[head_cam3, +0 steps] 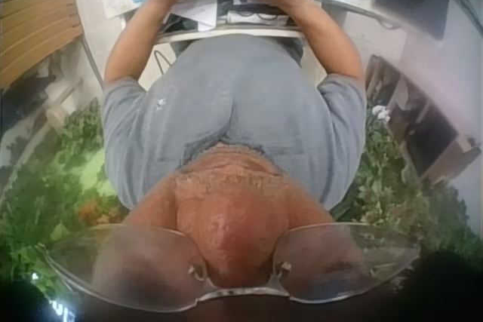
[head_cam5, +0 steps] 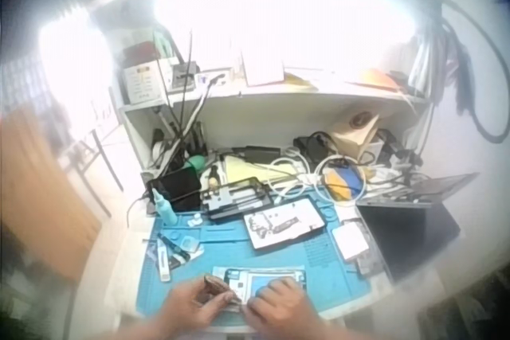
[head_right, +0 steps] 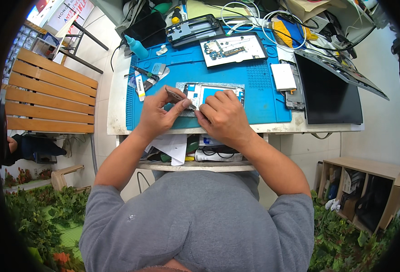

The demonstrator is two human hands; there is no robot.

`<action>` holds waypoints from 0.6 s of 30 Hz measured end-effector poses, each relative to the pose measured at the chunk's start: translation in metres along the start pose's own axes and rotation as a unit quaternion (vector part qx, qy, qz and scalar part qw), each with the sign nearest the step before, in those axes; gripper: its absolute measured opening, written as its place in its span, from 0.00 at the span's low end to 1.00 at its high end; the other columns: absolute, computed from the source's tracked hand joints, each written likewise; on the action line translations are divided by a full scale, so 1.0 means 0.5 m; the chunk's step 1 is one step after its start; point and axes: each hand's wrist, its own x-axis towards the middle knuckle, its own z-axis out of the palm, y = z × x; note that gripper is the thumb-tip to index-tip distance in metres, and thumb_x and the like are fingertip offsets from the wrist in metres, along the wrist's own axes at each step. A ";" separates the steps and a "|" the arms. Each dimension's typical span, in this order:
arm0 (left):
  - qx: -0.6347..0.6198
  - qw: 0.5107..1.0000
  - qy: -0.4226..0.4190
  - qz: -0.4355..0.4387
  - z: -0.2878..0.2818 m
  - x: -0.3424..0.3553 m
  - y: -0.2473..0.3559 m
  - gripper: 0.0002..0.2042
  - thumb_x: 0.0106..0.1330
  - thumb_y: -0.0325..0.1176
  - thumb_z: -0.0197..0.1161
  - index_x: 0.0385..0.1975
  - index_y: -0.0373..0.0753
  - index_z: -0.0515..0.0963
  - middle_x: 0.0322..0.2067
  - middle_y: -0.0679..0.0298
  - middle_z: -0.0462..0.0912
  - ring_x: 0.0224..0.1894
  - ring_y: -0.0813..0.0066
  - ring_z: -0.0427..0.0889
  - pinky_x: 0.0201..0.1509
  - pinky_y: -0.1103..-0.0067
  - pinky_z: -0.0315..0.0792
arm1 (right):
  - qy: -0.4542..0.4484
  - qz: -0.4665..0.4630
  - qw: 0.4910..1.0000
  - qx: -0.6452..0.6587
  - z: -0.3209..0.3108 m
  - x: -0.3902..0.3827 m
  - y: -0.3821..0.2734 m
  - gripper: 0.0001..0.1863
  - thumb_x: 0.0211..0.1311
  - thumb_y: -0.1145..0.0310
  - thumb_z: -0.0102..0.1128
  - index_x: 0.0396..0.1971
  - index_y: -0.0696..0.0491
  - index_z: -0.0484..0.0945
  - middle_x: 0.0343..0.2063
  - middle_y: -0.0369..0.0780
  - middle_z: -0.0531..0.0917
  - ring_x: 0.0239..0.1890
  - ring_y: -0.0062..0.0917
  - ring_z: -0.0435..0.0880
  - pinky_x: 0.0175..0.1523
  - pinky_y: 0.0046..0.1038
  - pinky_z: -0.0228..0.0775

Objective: The person disassembles a mobile phone, removing an internal metal component and handling the motherboard and connecting ribbons on a blue workstation mat using a spudger.

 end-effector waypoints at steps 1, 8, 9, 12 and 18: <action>-0.019 1.000 0.010 -0.008 0.001 -0.001 -0.004 0.09 0.76 0.27 0.79 0.48 0.33 0.86 0.39 0.55 0.96 0.39 0.68 0.97 0.45 0.74 0.87 | -0.001 0.001 1.000 0.002 0.000 -0.001 -0.001 0.09 0.64 0.69 0.80 0.30 0.53 0.86 0.32 0.38 0.85 0.40 0.33 0.84 0.52 0.40 0.74; -0.098 0.994 0.026 -0.040 0.004 0.003 -0.016 0.10 0.77 0.29 0.79 0.49 0.33 0.85 0.38 0.56 0.96 0.40 0.70 0.97 0.46 0.75 0.87 | -0.008 -0.001 1.000 -0.001 -0.001 -0.004 0.001 0.10 0.60 0.72 0.85 0.35 0.52 0.87 0.34 0.37 0.85 0.39 0.34 0.85 0.50 0.40 0.74; -0.097 0.994 0.027 -0.039 0.001 0.002 -0.017 0.10 0.77 0.29 0.79 0.49 0.33 0.85 0.38 0.56 0.96 0.40 0.70 0.97 0.46 0.75 0.87 | -0.004 0.001 1.000 0.004 -0.001 -0.002 -0.001 0.08 0.63 0.70 0.82 0.33 0.52 0.87 0.33 0.37 0.85 0.40 0.34 0.84 0.51 0.40 0.74; -0.128 0.989 0.042 -0.057 -0.001 0.001 -0.016 0.11 0.77 0.29 0.79 0.50 0.32 0.85 0.38 0.56 0.96 0.41 0.72 0.97 0.46 0.76 0.87 | 0.000 0.003 1.000 0.005 -0.001 -0.008 0.000 0.08 0.66 0.69 0.80 0.32 0.53 0.87 0.32 0.38 0.84 0.41 0.34 0.84 0.53 0.40 0.74; -0.098 0.994 0.024 -0.040 -0.009 -0.003 -0.013 0.10 0.79 0.30 0.78 0.50 0.33 0.85 0.39 0.60 0.96 0.42 0.74 0.97 0.47 0.77 0.86 | -0.006 -0.002 1.000 0.010 -0.004 -0.005 -0.001 0.07 0.67 0.69 0.80 0.34 0.53 0.88 0.33 0.38 0.84 0.41 0.34 0.84 0.53 0.40 0.74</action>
